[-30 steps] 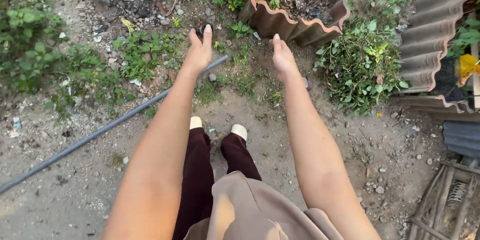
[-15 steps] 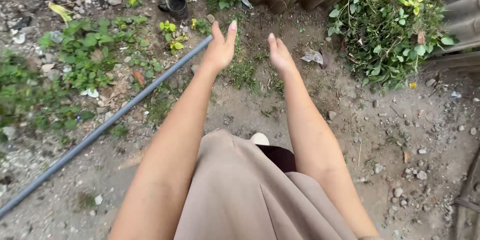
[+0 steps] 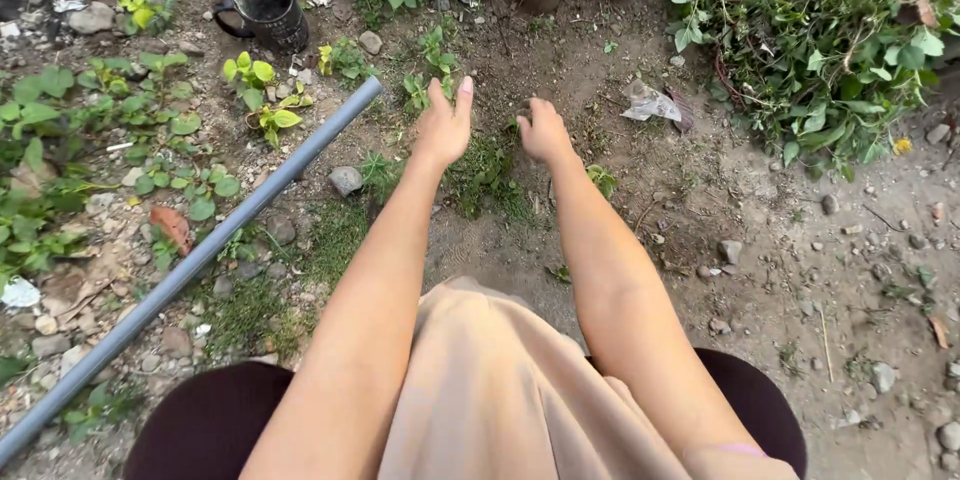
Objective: Pulling weeds and clearing debris from a garden patch by hand.
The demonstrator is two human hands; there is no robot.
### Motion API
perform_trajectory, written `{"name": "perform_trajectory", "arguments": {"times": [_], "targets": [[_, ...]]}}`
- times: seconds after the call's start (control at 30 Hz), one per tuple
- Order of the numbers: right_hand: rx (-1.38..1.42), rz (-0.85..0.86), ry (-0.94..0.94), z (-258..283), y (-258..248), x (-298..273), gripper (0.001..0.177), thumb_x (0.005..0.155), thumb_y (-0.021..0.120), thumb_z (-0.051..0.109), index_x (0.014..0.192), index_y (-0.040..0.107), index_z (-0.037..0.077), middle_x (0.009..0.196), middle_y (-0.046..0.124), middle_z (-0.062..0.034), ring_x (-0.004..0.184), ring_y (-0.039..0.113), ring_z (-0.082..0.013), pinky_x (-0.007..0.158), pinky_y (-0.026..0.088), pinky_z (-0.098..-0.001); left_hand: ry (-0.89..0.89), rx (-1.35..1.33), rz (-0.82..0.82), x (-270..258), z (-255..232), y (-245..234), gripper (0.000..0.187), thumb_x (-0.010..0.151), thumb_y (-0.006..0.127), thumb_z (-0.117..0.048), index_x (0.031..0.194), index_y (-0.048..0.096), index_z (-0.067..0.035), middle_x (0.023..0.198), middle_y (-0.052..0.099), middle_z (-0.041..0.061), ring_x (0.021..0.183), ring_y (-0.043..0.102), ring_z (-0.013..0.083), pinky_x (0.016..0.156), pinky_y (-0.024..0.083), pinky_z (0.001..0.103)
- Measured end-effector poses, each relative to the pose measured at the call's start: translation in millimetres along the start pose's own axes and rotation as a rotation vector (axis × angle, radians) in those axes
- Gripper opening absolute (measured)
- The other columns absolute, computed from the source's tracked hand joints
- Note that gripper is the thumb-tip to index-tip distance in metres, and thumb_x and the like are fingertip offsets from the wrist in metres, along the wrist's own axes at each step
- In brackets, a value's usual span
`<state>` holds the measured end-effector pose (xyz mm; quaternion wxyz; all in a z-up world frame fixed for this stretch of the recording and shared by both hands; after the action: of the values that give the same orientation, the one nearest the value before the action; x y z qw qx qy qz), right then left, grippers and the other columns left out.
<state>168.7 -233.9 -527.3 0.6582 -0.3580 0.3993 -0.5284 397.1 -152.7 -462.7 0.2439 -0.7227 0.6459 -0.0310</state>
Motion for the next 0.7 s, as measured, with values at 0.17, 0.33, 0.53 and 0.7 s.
{"name": "perform_trajectory", "arguments": {"times": [0.17,0.33,0.53,0.7], "targets": [[-0.198,0.036,-0.124,37,6,-40,0.065,0.091,0.062,0.021,0.153,0.044,0.024,0.164,0.03,-0.0118,0.145,0.036,-0.0407,0.109,0.033,-0.0574,-0.068,-0.078,-0.013,-26,16,25,0.096,0.098,0.024,-0.071,0.161,0.007,-0.001,0.144,0.05,0.037,0.138,0.048,0.0477,0.119,0.032,0.052],[-0.381,-0.049,-0.096,29,23,-56,0.047,0.093,0.065,0.035,0.135,0.055,0.015,0.146,0.049,-0.0132,0.134,0.048,-0.0368,0.108,0.043,-0.0507,-0.006,-0.124,0.005,-24,26,32,0.096,0.098,0.033,-0.069,0.16,0.012,0.001,0.141,0.05,0.041,0.136,0.05,0.0493,0.117,0.037,0.049],[-0.397,-0.168,-0.168,-15,70,-35,0.017,0.096,0.059,0.01,0.112,0.061,0.005,0.112,0.07,-0.0182,0.11,0.064,-0.0394,0.092,0.054,-0.0495,0.062,-0.106,-0.098,-7,40,27,0.089,0.102,0.035,-0.065,0.157,0.019,0.003,0.143,0.051,0.04,0.137,0.05,0.0492,0.116,0.037,0.05],[0.226,-0.04,-0.202,79,47,-83,0.015,0.096,0.059,0.014,0.102,0.064,0.001,0.097,0.071,-0.0244,0.092,0.067,-0.0439,0.084,0.054,-0.0511,-0.001,-0.09,-0.034,-12,37,21,0.082,0.103,0.034,-0.062,0.157,0.02,-0.002,0.13,0.06,0.033,0.125,0.059,0.0433,0.107,0.042,0.05]]}}
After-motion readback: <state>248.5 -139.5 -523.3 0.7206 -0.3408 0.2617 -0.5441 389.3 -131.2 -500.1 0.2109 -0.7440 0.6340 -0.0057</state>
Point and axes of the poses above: each hand's wrist, its own x-axis towards the middle knuckle, its own y-axis out of the palm, z = x × y, the point moved 7 cm from there along x, towards the middle knuckle
